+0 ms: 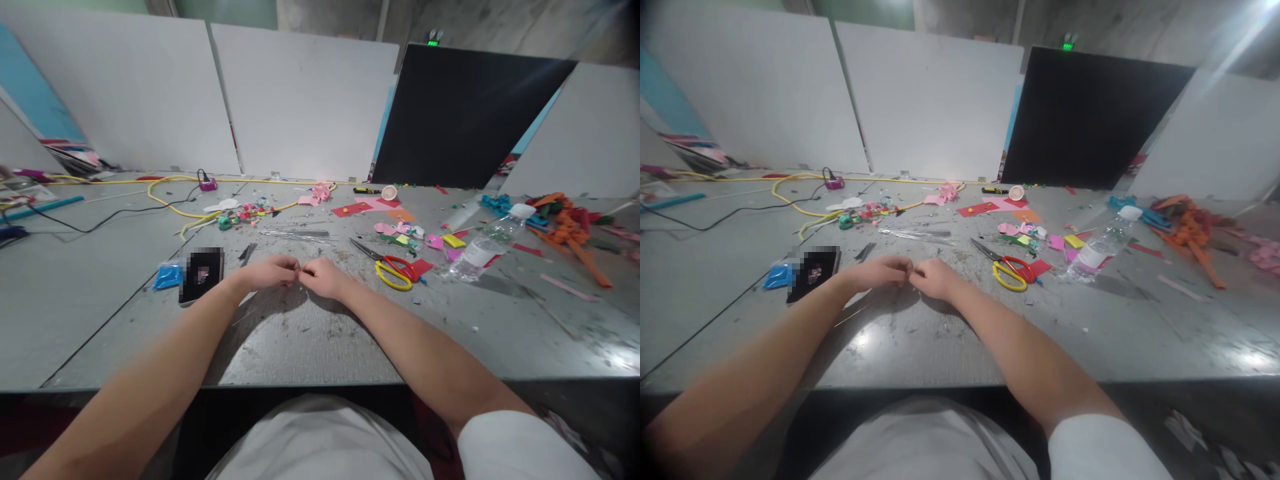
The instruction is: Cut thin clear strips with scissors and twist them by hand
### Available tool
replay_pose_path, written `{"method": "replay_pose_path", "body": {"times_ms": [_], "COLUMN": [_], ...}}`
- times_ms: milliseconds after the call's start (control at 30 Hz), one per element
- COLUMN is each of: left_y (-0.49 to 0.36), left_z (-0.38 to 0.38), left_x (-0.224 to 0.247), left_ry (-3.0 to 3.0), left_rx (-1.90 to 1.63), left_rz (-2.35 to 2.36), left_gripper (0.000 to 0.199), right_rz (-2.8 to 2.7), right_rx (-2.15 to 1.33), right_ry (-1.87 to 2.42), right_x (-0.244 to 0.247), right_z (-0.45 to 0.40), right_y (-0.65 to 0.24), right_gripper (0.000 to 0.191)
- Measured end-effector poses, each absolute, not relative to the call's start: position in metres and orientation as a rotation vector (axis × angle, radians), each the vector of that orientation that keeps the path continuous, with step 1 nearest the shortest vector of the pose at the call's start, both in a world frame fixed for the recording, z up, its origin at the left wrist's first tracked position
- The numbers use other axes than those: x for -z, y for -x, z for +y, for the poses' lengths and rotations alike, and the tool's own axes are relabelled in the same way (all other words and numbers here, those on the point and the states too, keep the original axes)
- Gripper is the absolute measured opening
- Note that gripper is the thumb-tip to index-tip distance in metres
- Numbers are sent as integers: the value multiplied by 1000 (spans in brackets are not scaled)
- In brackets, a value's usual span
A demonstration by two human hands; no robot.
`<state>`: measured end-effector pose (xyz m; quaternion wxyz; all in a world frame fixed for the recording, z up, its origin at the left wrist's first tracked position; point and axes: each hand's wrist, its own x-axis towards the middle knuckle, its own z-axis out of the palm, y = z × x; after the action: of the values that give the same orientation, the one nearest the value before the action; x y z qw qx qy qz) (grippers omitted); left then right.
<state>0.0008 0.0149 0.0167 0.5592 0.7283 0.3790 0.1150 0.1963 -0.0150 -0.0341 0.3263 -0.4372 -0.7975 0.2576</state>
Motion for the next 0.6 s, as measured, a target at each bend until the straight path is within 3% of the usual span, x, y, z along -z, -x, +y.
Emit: {"method": "replay_pose_path", "body": {"times_ms": [600], "left_y": [-1], "left_z": [18], "left_x": [-13], "left_ry": [-1732], "left_rx": [-257], "left_rz": [928], "left_gripper": [15], "right_rz": [-2045], "right_rx": [-685], "right_ry": [1154], "right_x": [35], "right_z": [-14], "right_y": [-198], "right_gripper": [28]}}
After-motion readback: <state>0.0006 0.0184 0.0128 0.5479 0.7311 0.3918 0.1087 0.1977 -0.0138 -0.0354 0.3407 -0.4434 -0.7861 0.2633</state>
